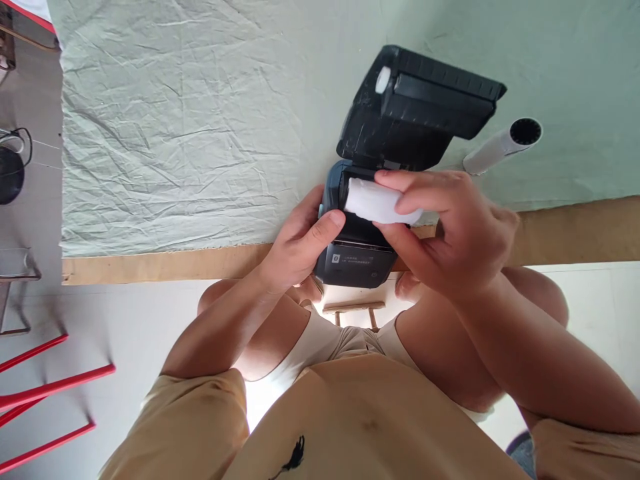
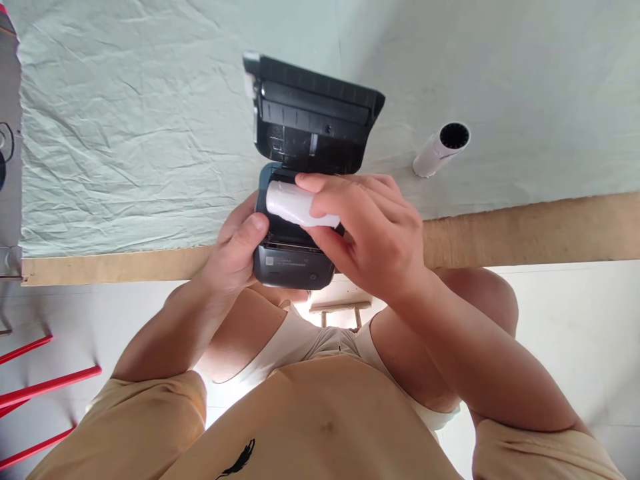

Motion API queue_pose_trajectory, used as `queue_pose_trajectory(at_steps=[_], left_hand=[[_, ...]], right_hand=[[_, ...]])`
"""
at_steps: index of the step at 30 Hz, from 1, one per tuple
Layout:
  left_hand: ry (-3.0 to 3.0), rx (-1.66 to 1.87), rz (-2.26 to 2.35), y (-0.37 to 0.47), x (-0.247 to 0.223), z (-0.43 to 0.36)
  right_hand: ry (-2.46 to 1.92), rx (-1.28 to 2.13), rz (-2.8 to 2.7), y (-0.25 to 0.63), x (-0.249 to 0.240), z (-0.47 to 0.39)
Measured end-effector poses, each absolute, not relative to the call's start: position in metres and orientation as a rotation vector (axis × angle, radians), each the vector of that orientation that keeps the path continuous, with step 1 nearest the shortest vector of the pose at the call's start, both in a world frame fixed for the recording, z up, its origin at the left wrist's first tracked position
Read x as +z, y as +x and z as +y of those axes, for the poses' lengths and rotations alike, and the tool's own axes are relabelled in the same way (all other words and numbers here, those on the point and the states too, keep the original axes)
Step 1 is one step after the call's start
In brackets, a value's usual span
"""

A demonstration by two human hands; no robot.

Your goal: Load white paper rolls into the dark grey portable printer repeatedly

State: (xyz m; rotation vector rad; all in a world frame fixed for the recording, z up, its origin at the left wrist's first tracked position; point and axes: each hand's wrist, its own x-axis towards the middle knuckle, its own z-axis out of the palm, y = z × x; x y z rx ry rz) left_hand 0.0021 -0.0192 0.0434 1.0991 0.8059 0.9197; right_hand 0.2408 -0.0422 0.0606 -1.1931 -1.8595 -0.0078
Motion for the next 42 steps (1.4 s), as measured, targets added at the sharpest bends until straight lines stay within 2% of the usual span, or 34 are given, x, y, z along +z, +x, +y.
queue_pose_trajectory(at_steps=[8, 13, 17, 27, 32, 39, 42], left_hand=[[1.117, 0.904, 0.832, 0.001, 0.042, -0.017], [1.149, 0.916, 0.806, -0.002, 0.037, -0.015], [1.15, 0.923, 0.76, -0.003, 0.037, -0.015], [1.152, 0.88, 0.785, -0.002, 0.04, -0.015], [1.134, 0.87, 0.797, -0.001, 0.042, -0.015], [1.14, 0.864, 0.773, 0.0, 0.042, -0.015], [1.171, 0.892, 0.761, -0.002, 0.043, -0.016]], right_hand=[[-1.174, 0.029, -1.874, 0.239, 0.06, -0.038], [-1.018, -0.04, -1.822, 0.237, 0.058, -0.034], [-1.144, -0.108, -1.889, 0.242, 0.056, -0.039], [-1.234, 0.132, -2.085, 0.255, 0.069, -0.048], [-1.241, 0.145, -2.145, 0.255, 0.078, -0.05], [-1.259, 0.296, -1.944, 0.248, 0.081, -0.052], [-1.262, 0.241, -1.883, 0.245, 0.083, -0.052]])
